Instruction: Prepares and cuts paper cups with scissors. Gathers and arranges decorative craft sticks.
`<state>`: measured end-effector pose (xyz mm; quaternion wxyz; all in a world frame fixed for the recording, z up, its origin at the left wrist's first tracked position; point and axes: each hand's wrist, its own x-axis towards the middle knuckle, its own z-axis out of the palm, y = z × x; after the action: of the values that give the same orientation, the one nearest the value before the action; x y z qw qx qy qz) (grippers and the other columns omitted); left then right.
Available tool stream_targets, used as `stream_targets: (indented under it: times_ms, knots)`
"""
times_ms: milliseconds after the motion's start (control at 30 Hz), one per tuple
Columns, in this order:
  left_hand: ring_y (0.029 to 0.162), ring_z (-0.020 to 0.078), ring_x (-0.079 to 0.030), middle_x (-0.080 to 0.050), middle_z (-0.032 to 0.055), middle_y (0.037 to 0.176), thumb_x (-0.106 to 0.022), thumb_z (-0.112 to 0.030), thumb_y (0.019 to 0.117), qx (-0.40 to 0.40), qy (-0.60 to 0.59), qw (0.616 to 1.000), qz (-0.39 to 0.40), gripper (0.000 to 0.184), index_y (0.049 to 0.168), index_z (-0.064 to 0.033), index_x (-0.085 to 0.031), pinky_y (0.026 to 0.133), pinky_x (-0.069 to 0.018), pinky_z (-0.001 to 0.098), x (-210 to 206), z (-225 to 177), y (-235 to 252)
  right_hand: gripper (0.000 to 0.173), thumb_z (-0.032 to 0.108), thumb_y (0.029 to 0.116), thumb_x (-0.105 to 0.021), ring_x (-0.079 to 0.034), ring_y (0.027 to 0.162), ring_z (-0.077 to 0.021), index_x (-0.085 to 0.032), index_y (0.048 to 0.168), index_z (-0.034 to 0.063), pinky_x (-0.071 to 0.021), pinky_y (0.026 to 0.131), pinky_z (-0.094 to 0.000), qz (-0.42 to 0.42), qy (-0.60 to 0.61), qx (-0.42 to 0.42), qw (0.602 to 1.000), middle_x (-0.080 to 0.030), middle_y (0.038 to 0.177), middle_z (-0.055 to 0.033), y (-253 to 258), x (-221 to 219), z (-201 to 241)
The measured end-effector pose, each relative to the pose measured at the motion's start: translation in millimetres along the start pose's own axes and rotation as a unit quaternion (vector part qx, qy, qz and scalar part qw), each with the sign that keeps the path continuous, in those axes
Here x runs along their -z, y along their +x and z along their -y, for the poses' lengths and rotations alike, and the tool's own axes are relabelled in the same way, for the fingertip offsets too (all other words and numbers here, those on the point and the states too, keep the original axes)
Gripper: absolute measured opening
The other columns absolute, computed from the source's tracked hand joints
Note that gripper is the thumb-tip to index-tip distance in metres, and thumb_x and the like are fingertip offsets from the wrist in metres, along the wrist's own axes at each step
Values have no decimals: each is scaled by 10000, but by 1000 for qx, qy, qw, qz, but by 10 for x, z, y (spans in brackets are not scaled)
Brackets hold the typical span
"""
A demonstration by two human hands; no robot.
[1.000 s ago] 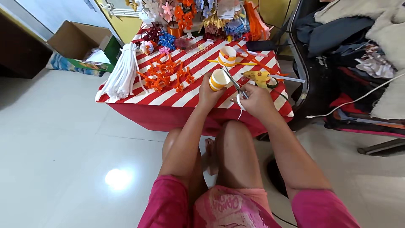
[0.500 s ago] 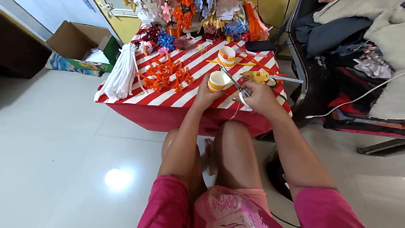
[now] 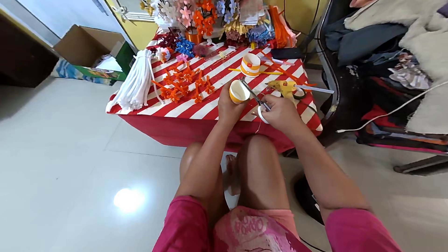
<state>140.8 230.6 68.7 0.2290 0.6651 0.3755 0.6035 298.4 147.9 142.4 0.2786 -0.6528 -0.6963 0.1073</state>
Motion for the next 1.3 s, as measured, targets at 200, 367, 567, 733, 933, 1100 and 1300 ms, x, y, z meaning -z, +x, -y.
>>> stream_targets:
  times_ms: [200,367,567,733,933,1100,1300]
  knots:
    - [1036,192,-690,-688,196,1116,-868,-108,737,5,-48,999,23,631,1254,81,-560,947,-560,349,74,-19,48,303,288,866,-812,-567,559,-265,-685,976,36,-481,526,-494,6,12,-5,1000,-579,651,-98,54,10,54]
    - [1062,144,-681,-684,179,1141,-861,-80,730,-4,-90,995,50,649,1270,93,-546,974,-547,299,154,4,86,283,290,861,-821,-558,554,-246,-689,949,55,-464,521,-477,-1,6,10,1000,-576,637,-86,53,22,30]
    - [1084,114,-668,-675,148,1178,-847,-90,732,42,-137,982,121,687,1318,68,-524,993,-537,286,228,38,170,265,268,887,-810,-569,565,-268,-695,988,51,-470,526,-496,7,-2,18,1000,-594,659,-106,49,60,-6]
    - [1053,68,-667,-687,101,1146,-833,-79,736,32,-169,968,185,631,1284,55,-550,974,-542,252,290,54,223,281,296,861,-828,-531,536,-226,-695,969,75,-448,506,-460,14,15,19,1000,-568,632,-71,72,102,-53]
    - [1133,177,-644,-595,148,1312,-809,-40,770,51,-196,968,146,775,1433,-26,-410,961,-559,359,222,94,168,256,273,873,-818,-560,572,-251,-699,951,60,-464,545,-488,8,-8,11,1000,-581,643,-86,92,85,-45]
    - [1156,225,-651,-629,222,1264,-839,-63,765,19,-102,992,77,754,1397,73,-452,1018,-537,382,123,108,159,277,264,879,-810,-599,622,-291,-709,1002,37,-489,584,-535,10,-9,7,1000,-622,697,-118,120,22,-18]
    - [1119,199,-663,-658,208,1216,-829,-39,755,24,-99,987,126,669,1335,84,-520,1009,-532,351,166,76,188,296,305,864,-828,-591,600,-291,-708,996,69,-475,543,-525,10,-10,2,1000,-619,694,-117,132,61,18]
